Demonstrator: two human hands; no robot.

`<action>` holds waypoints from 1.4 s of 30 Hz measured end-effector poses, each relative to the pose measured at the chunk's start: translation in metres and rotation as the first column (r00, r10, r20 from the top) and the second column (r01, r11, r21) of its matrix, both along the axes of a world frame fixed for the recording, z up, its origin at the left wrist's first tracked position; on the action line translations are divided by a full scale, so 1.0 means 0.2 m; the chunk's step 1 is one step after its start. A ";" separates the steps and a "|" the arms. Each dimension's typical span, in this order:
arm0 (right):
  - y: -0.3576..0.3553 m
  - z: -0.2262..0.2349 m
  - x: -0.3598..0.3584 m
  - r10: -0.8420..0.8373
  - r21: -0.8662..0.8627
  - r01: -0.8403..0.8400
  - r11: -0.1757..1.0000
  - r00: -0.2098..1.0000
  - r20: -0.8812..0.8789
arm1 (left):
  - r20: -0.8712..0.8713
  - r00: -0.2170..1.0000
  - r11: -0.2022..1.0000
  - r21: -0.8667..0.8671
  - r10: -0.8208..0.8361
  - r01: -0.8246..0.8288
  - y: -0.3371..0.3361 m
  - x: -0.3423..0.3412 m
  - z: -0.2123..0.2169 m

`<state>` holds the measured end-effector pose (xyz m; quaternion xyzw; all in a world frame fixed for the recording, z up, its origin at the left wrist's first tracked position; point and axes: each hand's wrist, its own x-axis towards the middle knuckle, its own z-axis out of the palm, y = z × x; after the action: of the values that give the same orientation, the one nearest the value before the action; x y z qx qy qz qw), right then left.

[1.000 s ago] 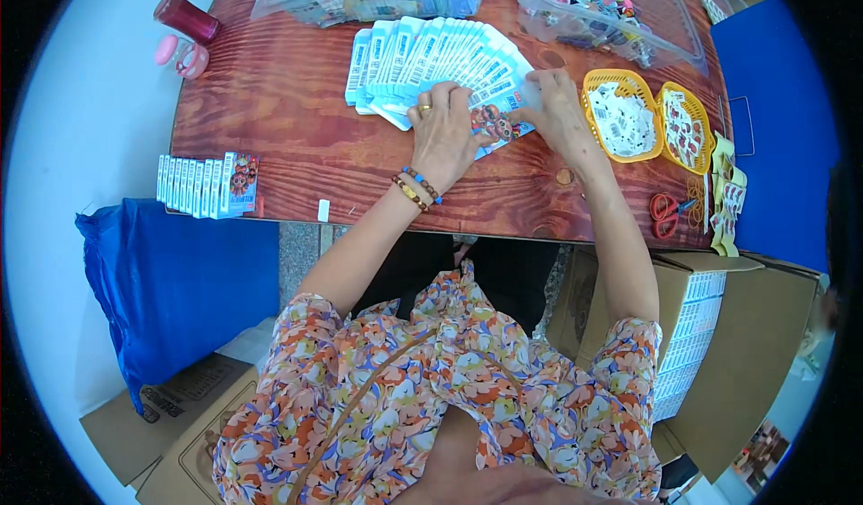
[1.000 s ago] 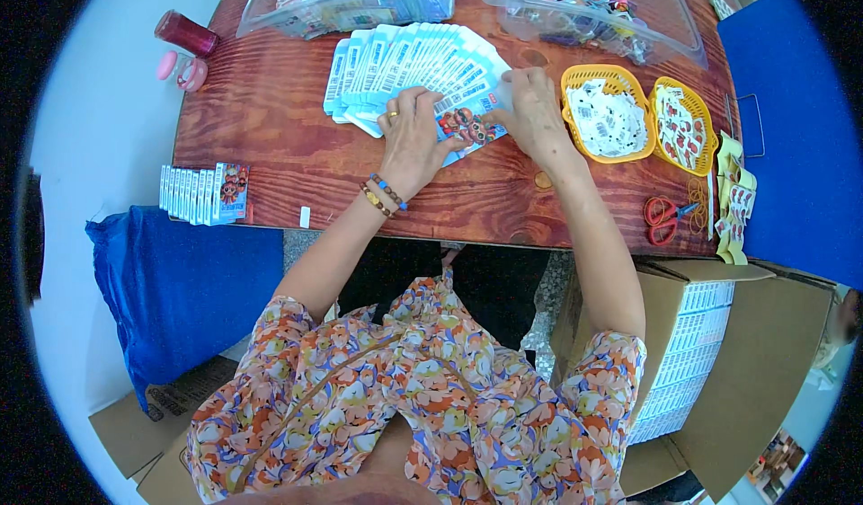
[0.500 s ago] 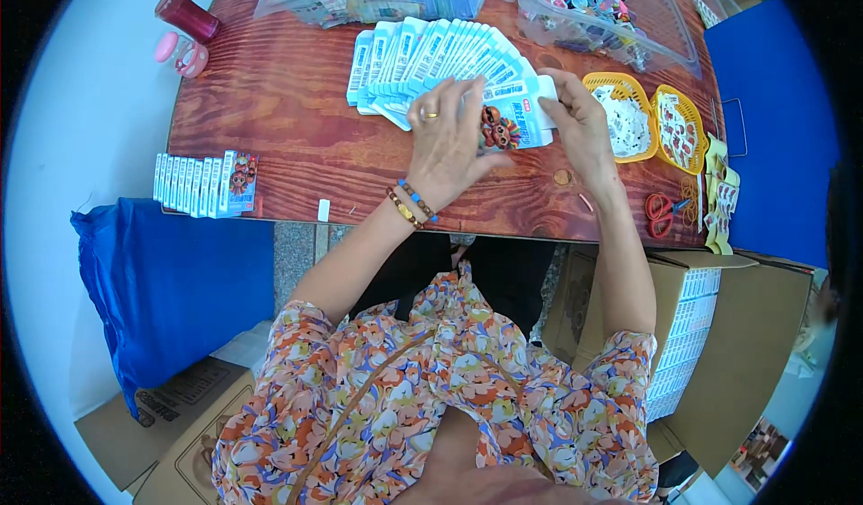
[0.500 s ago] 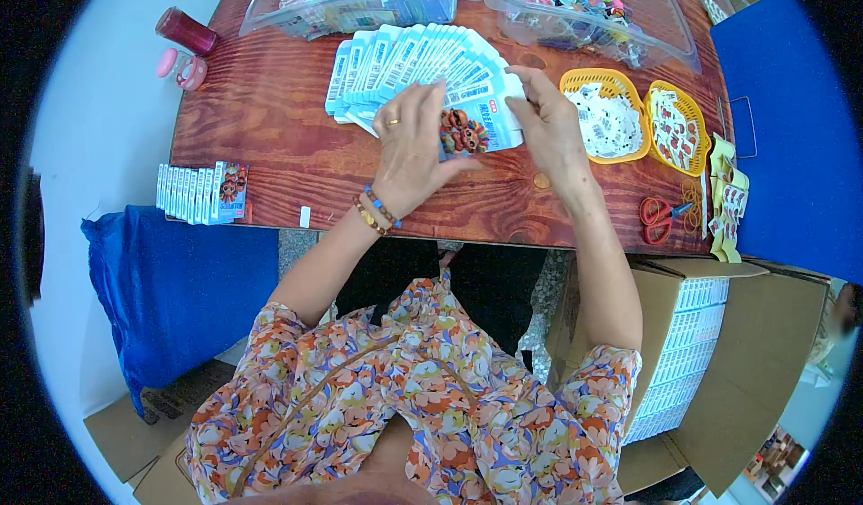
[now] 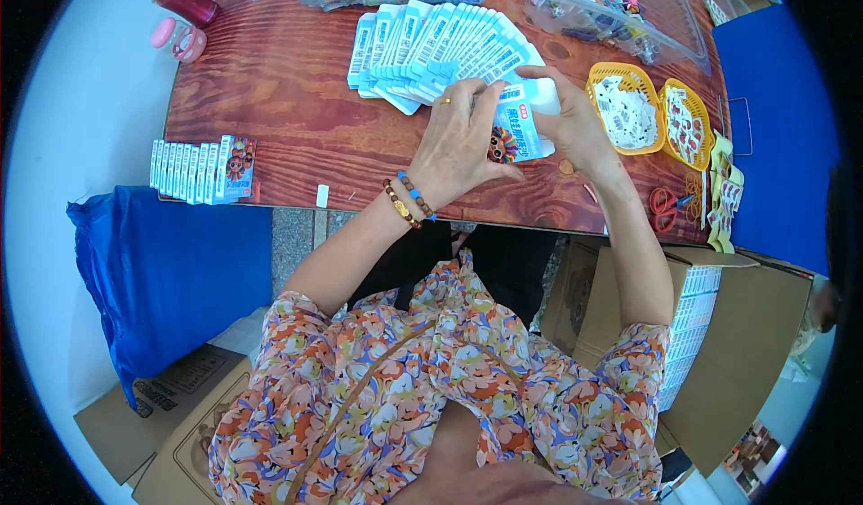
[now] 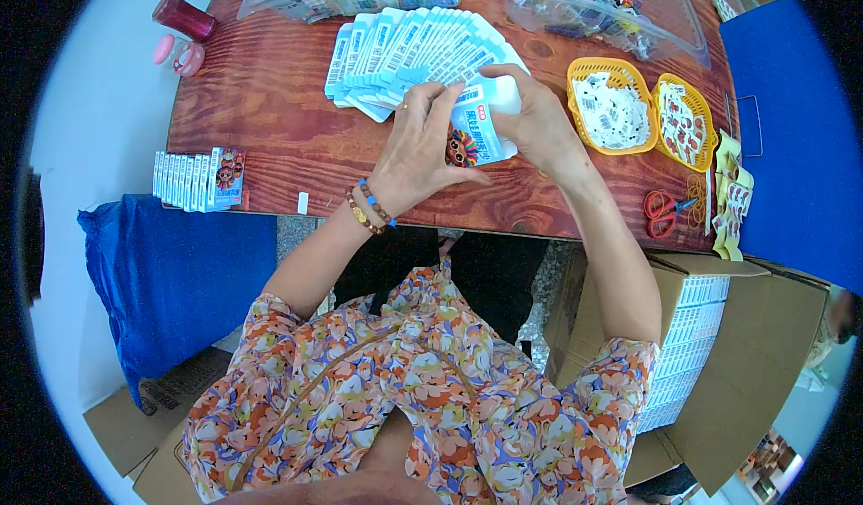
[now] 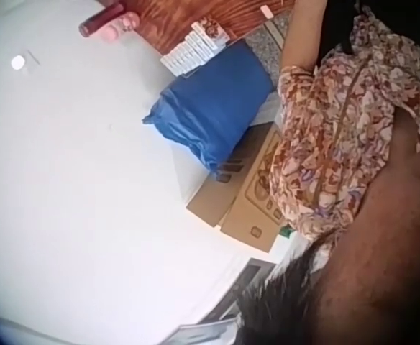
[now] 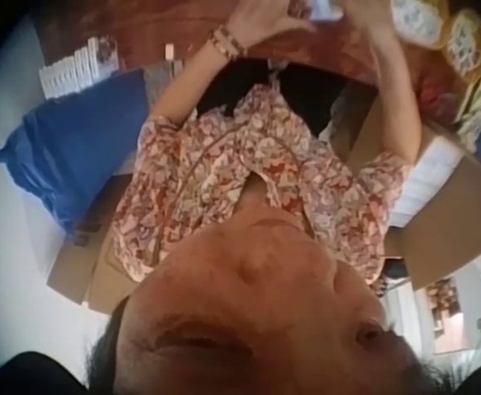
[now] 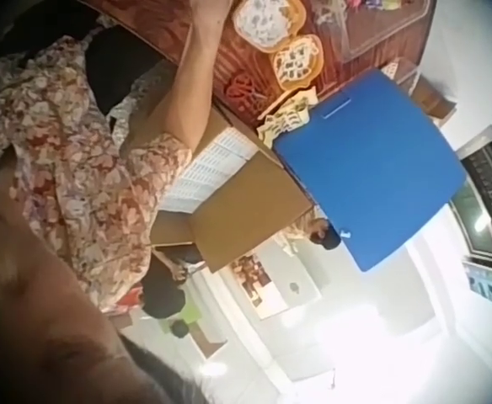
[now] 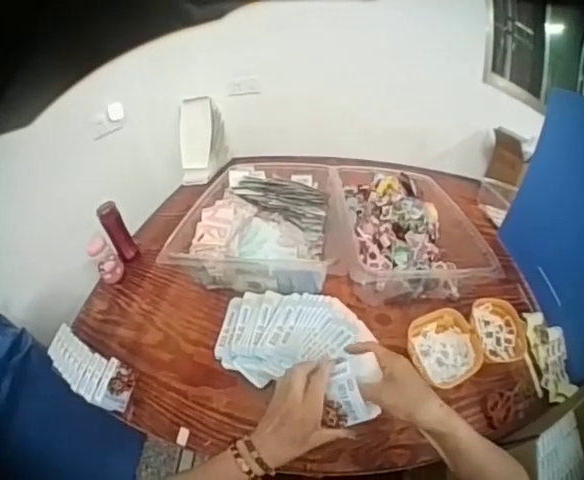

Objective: Picking up stickers and small decorative items from containers and placing them into blue-and-white cardboard packets.

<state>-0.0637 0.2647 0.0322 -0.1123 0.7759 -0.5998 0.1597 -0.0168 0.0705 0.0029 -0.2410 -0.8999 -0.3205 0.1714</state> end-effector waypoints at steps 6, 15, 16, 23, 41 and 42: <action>0.01 0.02 0.00 0.024 -0.115 -0.013 0.993 0.995 0.101 | 0.174 0.985 1.000 -0.008 -0.010 0.012 -0.02 0.04 0.03; 0.02 0.07 0.01 -0.105 -0.048 0.108 0.993 0.991 0.079 | 0.225 0.965 0.977 0.137 0.132 -0.165 -0.02 0.03 -0.04; 0.02 0.06 0.04 -0.099 -0.048 0.103 0.993 0.992 0.077 | 0.223 0.965 0.976 0.137 0.137 -0.170 -0.01 0.03 -0.04; -0.13 -0.14 0.30 -0.311 -0.004 0.379 0.925 0.753 -0.580 | 0.279 0.943 0.913 0.309 0.181 -0.267 0.12 0.03 -0.01; 0.04 -0.05 0.24 -0.094 -0.234 0.041 0.971 0.971 -0.219 | 0.568 0.754 0.690 0.690 -0.330 -0.218 -0.07 0.13 0.08; 0.05 -0.03 0.24 -0.079 -0.175 0.030 0.984 0.957 -0.278 | 0.560 0.749 0.661 0.717 -0.355 -0.222 -0.07 0.13 0.09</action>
<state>-0.0165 0.2742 0.0258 -0.1889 0.7399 -0.6454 0.0201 0.0099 0.0561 0.0214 -0.0549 -0.6758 -0.7299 -0.0869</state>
